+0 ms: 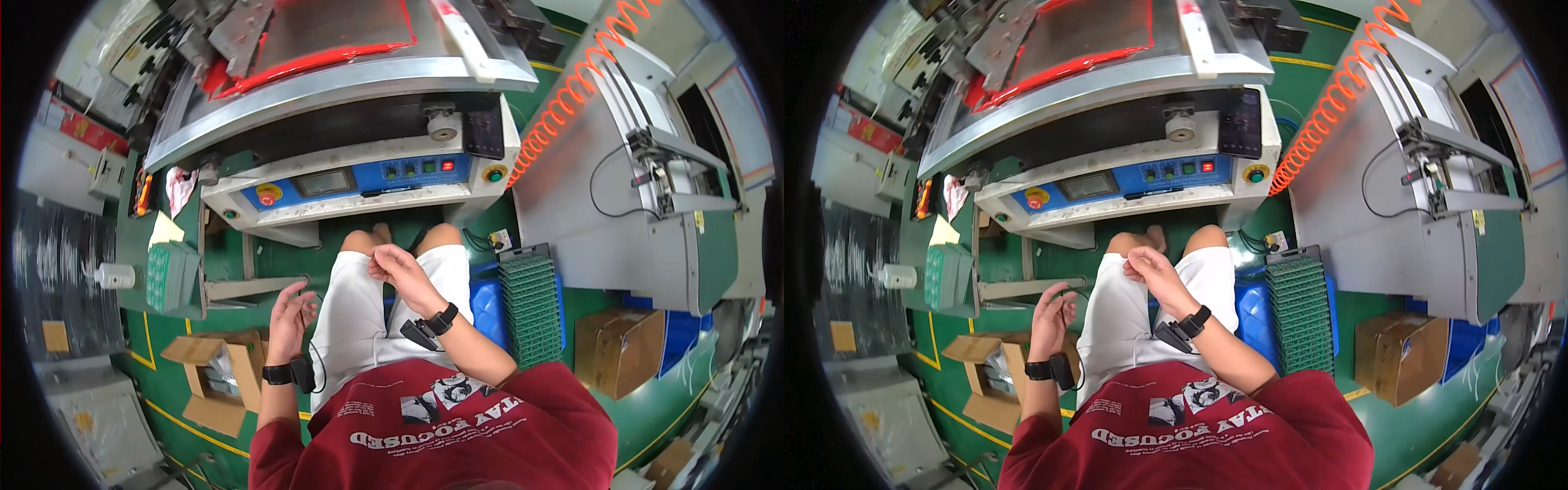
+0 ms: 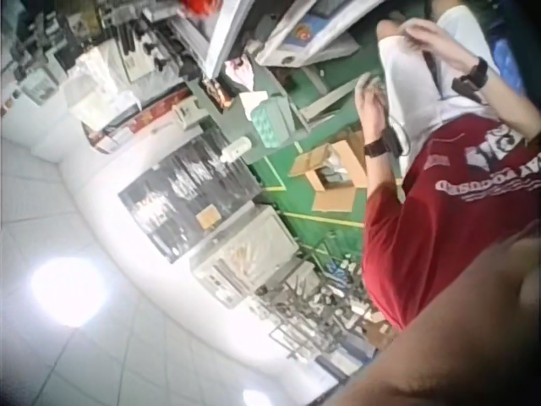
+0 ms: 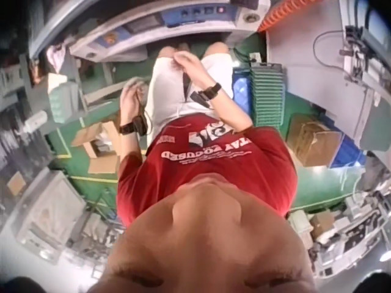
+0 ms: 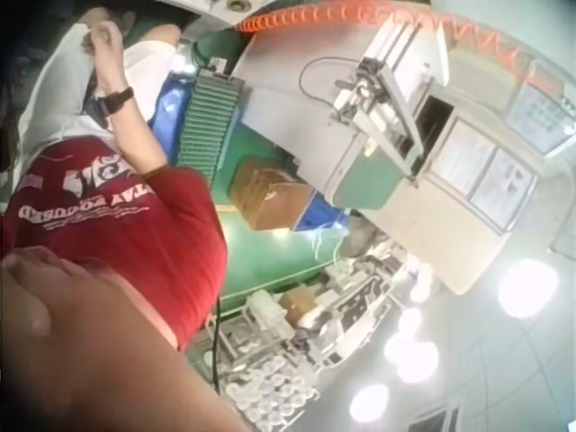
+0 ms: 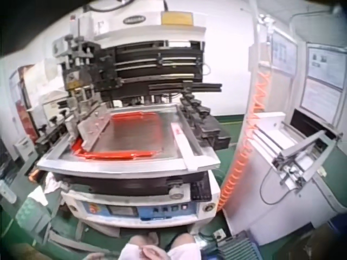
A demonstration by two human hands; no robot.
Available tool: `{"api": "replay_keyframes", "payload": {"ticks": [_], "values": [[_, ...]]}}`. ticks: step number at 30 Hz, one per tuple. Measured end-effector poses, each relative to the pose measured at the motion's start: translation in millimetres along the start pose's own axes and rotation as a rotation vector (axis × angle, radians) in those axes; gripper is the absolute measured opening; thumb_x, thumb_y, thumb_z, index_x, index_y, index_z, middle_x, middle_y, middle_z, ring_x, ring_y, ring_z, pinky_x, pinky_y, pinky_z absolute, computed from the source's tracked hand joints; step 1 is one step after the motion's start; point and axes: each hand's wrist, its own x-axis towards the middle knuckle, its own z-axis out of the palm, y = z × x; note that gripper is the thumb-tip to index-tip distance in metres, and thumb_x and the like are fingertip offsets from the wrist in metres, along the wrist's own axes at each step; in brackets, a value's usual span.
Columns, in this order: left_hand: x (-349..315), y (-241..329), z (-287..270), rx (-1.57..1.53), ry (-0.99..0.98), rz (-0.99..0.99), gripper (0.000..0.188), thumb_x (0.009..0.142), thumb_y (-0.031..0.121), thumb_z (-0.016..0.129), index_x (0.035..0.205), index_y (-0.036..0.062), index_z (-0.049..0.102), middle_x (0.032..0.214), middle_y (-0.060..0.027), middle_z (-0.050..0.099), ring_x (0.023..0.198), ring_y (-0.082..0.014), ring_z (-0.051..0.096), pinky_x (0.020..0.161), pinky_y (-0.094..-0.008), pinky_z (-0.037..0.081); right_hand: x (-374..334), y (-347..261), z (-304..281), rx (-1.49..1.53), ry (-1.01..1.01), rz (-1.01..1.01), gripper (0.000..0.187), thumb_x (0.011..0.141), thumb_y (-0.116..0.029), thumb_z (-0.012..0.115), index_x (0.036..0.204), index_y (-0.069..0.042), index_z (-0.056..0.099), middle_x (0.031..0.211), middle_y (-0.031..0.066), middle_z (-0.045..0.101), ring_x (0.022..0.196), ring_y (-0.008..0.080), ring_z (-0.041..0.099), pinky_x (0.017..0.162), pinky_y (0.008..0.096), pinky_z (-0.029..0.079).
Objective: Manually position and process printed circuit boards using an industrial heating or reflow machine.
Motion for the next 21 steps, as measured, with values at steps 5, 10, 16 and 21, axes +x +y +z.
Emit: {"api": "replay_keyframes", "payload": {"ticks": [5, 10, 16, 21], "values": [[68.2, 0.4, 25.1, 0.487, -0.135, 0.176, 0.028, 0.097, 0.017, 0.049, 0.121, 0.0036, 0.051, 0.094, -0.0073, 0.066, 0.077, -0.0108, 0.059, 0.068, -0.0221, 0.045, -31.9, -14.5, 10.8, -0.278, 0.065, -0.199, 0.026, 0.096, -0.018, 0.054, 0.117, -0.003, 0.055, 0.098, 0.0015, 0.060, 0.093, 0.0078, 0.056, 0.086, 0.0232, 0.045], [125.1, -46.2, 57.2, 1.605, -0.063, 0.852, 0.037, 0.086, 0.018, 0.060, 0.118, 0.0014, 0.054, 0.121, -0.0264, 0.053, 0.100, -0.0458, 0.056, 0.087, -0.0469, 0.047, -89.5, -26.0, 8.0, -0.307, 0.178, -0.262, 0.023, 0.096, -0.018, 0.054, 0.113, -0.003, 0.055, 0.094, 0.0018, 0.059, 0.085, 0.0075, 0.054, 0.077, 0.0227, 0.046], [191.2, -176.9, 40.8, 0.631, -0.514, 0.099, 0.021, 0.095, 0.016, 0.053, 0.108, 0.0004, 0.057, 0.089, -0.0049, 0.061, 0.075, -0.0121, 0.056, 0.066, -0.0240, 0.046, -181.3, 4.4, -13.8, -0.507, 0.677, -0.444, 0.017, 0.094, -0.017, 0.057, 0.103, -0.003, 0.057, 0.086, 0.0004, 0.059, 0.077, 0.0085, 0.055, 0.071, 0.0231, 0.046], [206.8, -192.5, 32.0, 0.637, -0.569, -0.098, 0.026, 0.097, 0.020, 0.050, 0.115, 0.0024, 0.055, 0.100, -0.0067, 0.062, 0.086, -0.0127, 0.058, 0.073, -0.0233, 0.046, -278.9, 23.6, -32.8, -0.991, 1.353, -0.337, 0.013, 0.088, -0.014, 0.059, 0.091, -0.001, 0.059, 0.075, 0.0120, 0.061, 0.068, 0.0220, 0.060, 0.064, 0.0315, 0.049]]}}
